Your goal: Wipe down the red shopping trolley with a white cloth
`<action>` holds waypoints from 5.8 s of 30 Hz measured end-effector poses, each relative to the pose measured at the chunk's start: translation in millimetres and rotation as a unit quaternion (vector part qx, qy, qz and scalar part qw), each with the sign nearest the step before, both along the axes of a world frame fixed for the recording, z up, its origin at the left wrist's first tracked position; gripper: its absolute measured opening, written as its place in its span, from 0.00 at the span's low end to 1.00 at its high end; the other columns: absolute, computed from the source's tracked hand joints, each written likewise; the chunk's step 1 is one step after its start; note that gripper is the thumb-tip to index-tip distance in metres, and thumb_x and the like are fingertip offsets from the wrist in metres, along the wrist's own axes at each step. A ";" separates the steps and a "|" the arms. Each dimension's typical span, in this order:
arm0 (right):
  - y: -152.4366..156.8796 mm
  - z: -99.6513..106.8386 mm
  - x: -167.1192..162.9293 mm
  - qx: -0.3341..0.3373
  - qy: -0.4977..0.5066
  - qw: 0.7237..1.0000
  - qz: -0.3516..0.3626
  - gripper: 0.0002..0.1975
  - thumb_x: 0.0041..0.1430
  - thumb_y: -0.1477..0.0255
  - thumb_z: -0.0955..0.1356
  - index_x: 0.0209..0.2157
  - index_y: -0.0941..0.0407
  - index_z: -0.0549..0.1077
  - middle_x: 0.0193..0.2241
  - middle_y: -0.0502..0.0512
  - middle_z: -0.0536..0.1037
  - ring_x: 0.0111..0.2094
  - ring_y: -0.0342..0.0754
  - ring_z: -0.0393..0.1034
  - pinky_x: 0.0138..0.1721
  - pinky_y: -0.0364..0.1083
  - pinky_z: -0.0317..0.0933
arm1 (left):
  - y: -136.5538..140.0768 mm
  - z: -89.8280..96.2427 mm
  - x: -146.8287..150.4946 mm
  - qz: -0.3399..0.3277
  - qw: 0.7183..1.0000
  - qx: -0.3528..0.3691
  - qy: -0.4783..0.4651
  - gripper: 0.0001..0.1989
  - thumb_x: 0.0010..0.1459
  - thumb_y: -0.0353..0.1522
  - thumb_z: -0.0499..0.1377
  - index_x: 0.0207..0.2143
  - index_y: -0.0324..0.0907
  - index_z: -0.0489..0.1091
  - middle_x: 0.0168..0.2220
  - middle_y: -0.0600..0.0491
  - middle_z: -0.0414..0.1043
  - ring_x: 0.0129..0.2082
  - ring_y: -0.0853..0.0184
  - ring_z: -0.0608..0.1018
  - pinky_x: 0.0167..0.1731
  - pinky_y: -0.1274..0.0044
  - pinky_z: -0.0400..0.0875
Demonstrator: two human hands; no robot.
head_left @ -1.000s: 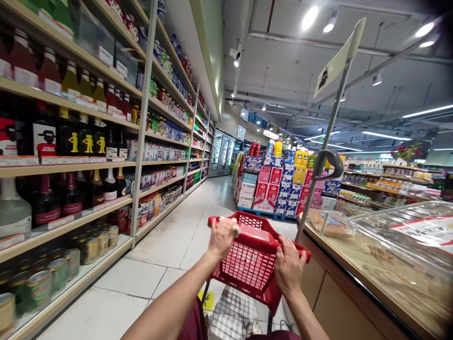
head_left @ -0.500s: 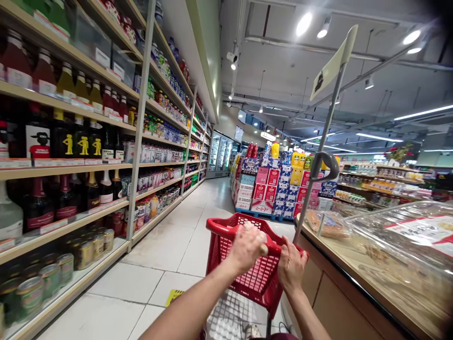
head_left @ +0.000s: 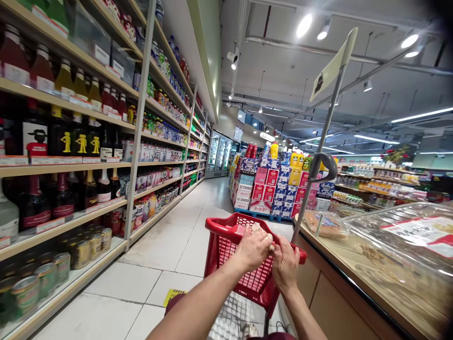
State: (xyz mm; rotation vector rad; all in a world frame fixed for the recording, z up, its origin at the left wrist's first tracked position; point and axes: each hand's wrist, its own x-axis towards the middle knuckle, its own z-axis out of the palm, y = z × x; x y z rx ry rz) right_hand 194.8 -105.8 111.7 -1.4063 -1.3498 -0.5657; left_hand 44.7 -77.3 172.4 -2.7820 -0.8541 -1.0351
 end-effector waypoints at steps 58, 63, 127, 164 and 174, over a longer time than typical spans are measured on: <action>-16.7 28.4 47.5 -0.120 0.016 0.989 -0.084 0.18 0.54 0.68 0.54 0.35 0.58 0.72 0.38 0.58 0.75 0.41 0.53 0.66 0.49 0.62 0.46 | 33.9 -16.3 -61.6 0.179 0.984 -0.001 0.006 0.18 0.57 0.36 0.49 0.50 0.45 0.60 0.51 0.47 0.64 0.54 0.59 0.62 0.53 0.52 0.42; 6.7 41.8 -25.5 -0.134 -0.051 0.989 0.044 0.17 0.56 0.70 0.55 0.38 0.55 0.72 0.41 0.52 0.74 0.44 0.46 0.65 0.51 0.50 0.50 | 33.3 -14.3 -63.0 0.190 0.981 0.002 0.022 0.18 0.57 0.35 0.48 0.50 0.45 0.60 0.52 0.48 0.64 0.54 0.58 0.62 0.53 0.51 0.42; -10.9 20.8 48.9 -0.134 -0.038 0.982 -0.125 0.19 0.58 0.70 0.52 0.43 0.52 0.70 0.43 0.55 0.72 0.47 0.52 0.62 0.52 0.60 0.45 | 22.4 -18.2 -62.7 0.210 0.978 0.008 -0.015 0.18 0.57 0.35 0.49 0.49 0.45 0.62 0.51 0.49 0.65 0.53 0.59 0.63 0.54 0.52 0.41; 34.5 18.9 -29.6 -0.096 -0.085 0.992 -0.019 0.19 0.58 0.70 0.53 0.43 0.55 0.69 0.46 0.56 0.70 0.51 0.50 0.58 0.52 0.54 0.46 | -5.5 -7.2 -72.5 0.276 0.959 -0.033 -0.052 0.14 0.57 0.36 0.47 0.36 0.40 0.68 0.39 0.49 0.71 0.44 0.61 0.69 0.52 0.60 0.52; 41.7 36.6 -13.2 -0.151 -0.006 0.987 0.045 0.20 0.58 0.69 0.52 0.40 0.55 0.71 0.44 0.58 0.71 0.47 0.51 0.62 0.51 0.59 0.46 | -9.4 -15.8 -85.4 0.168 0.979 -0.035 -0.111 0.15 0.55 0.34 0.49 0.44 0.41 0.65 0.45 0.49 0.69 0.46 0.62 0.69 0.50 0.66 0.58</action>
